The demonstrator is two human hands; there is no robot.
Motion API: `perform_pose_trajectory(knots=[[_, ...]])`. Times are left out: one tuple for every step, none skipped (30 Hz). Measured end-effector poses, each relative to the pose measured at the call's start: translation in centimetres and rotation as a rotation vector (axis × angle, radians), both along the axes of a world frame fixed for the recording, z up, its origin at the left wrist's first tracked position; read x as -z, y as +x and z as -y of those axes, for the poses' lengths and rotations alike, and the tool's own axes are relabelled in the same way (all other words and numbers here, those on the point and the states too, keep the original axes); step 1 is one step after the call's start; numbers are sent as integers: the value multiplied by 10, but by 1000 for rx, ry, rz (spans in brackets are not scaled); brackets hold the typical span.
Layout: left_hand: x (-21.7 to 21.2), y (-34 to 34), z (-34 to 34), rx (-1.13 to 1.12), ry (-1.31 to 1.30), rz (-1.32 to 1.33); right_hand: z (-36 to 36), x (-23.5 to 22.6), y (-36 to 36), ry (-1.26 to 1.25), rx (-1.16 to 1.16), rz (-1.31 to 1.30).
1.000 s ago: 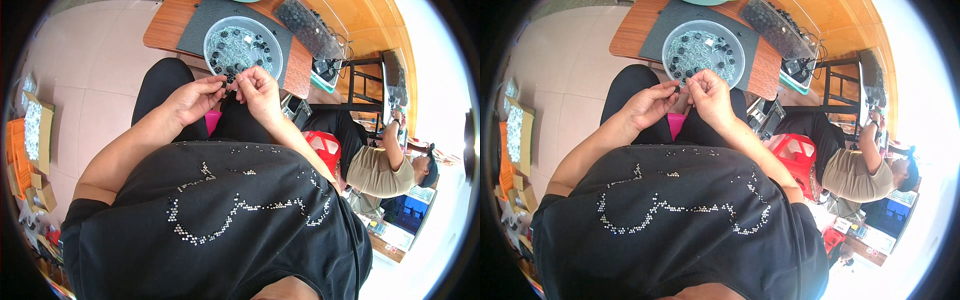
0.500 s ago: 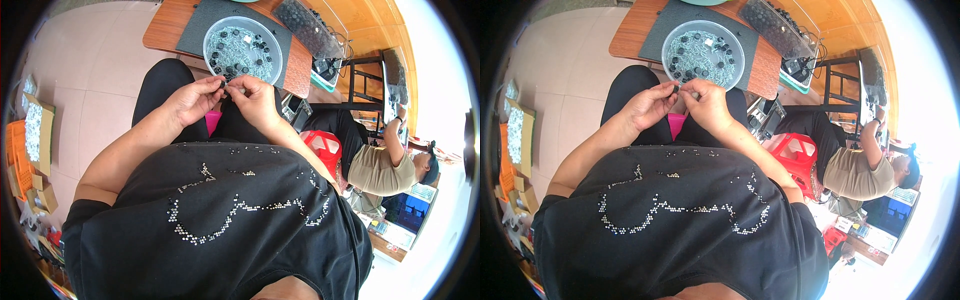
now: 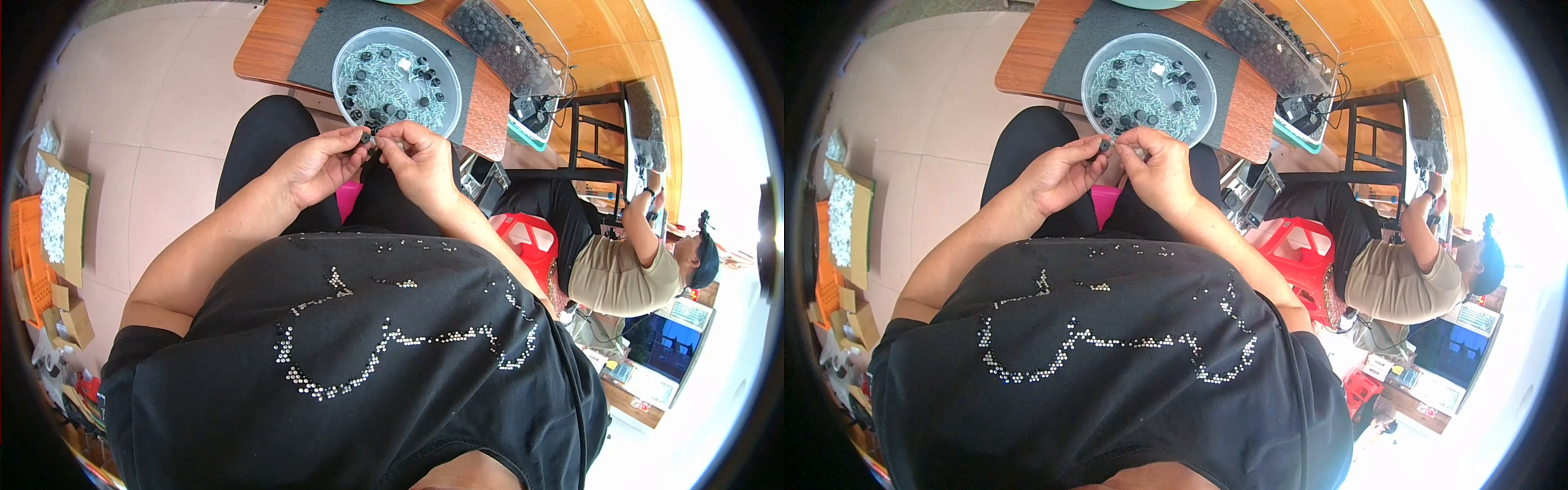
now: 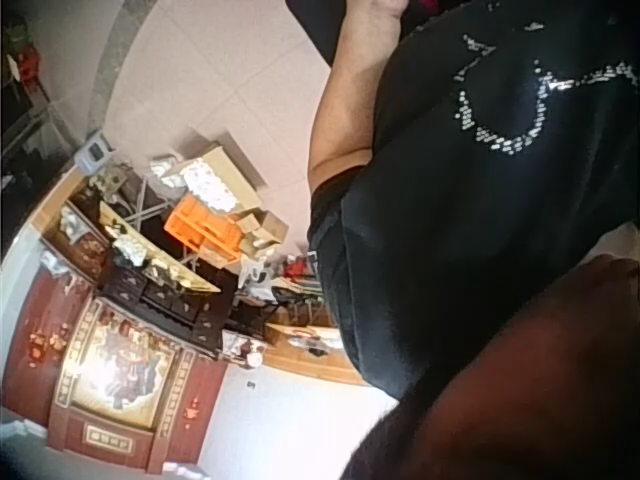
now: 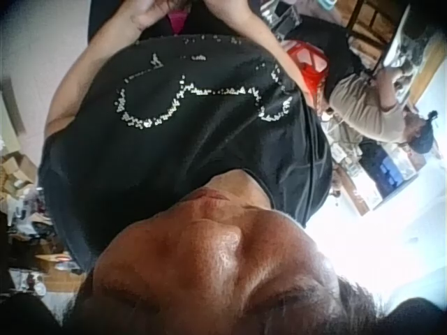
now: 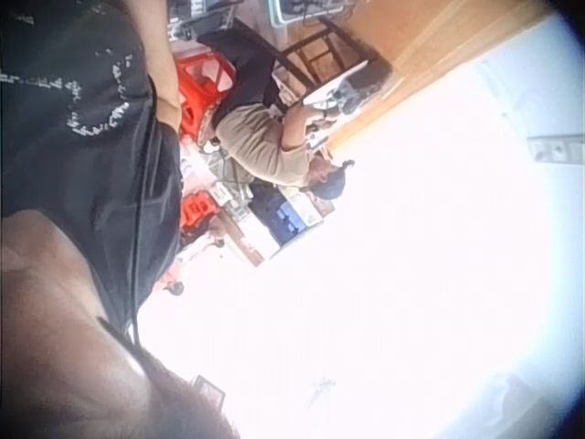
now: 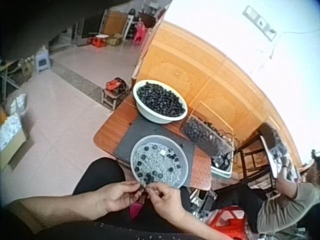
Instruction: The person assembles small black plastic components by hand, taking them from a plastic bowl.
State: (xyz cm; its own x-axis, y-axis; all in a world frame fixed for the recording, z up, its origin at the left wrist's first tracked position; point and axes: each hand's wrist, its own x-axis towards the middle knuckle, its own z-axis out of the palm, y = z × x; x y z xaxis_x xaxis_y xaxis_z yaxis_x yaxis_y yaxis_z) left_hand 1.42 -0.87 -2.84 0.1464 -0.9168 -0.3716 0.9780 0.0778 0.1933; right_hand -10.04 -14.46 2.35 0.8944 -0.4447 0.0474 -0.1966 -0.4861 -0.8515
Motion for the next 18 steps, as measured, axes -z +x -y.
perform_pose_trajectory(knots=[[-2,0,0,0,2,-2,0,1,-1,0,0,0],[-3,0,0,0,4,-4,-1,1,-1,81,8,22],[-2,-1,0,-1,5,-4,-2,1,-1,161,15,43],[-1,-1,0,0,5,4,-3,0,-1,161,15,43],[0,-1,1,1,6,11,-4,-3,0,200,6,60],[1,-2,1,1,6,11,-5,-4,0,239,-2,78],[1,-2,1,2,10,17,-5,-5,1,238,-2,78],[2,-3,2,3,14,23,-5,-5,1,258,-12,59],[2,-3,2,3,14,23,-6,-6,1,279,-22,40],[2,-2,2,11,11,32,-6,-8,1,279,-22,40],[2,-2,2,19,7,41,-7,-11,1,224,-10,22],[1,-3,2,19,7,41,-7,-12,1,168,2,4],[0,-4,2,17,10,53,-7,-12,1,168,3,3],[-1,-5,2,15,14,66,-6,-11,1,-91,-36,77],[0,-5,2,16,14,66,-6,-11,1,-350,-74,150],[2,-5,2,38,-8,94,-7,-12,2,-350,-72,151],[4,-5,2,60,-30,121,-8,-14,2,-366,-95,156],[6,-4,2,62,-31,122,-8,-14,2,-384,-118,160]])
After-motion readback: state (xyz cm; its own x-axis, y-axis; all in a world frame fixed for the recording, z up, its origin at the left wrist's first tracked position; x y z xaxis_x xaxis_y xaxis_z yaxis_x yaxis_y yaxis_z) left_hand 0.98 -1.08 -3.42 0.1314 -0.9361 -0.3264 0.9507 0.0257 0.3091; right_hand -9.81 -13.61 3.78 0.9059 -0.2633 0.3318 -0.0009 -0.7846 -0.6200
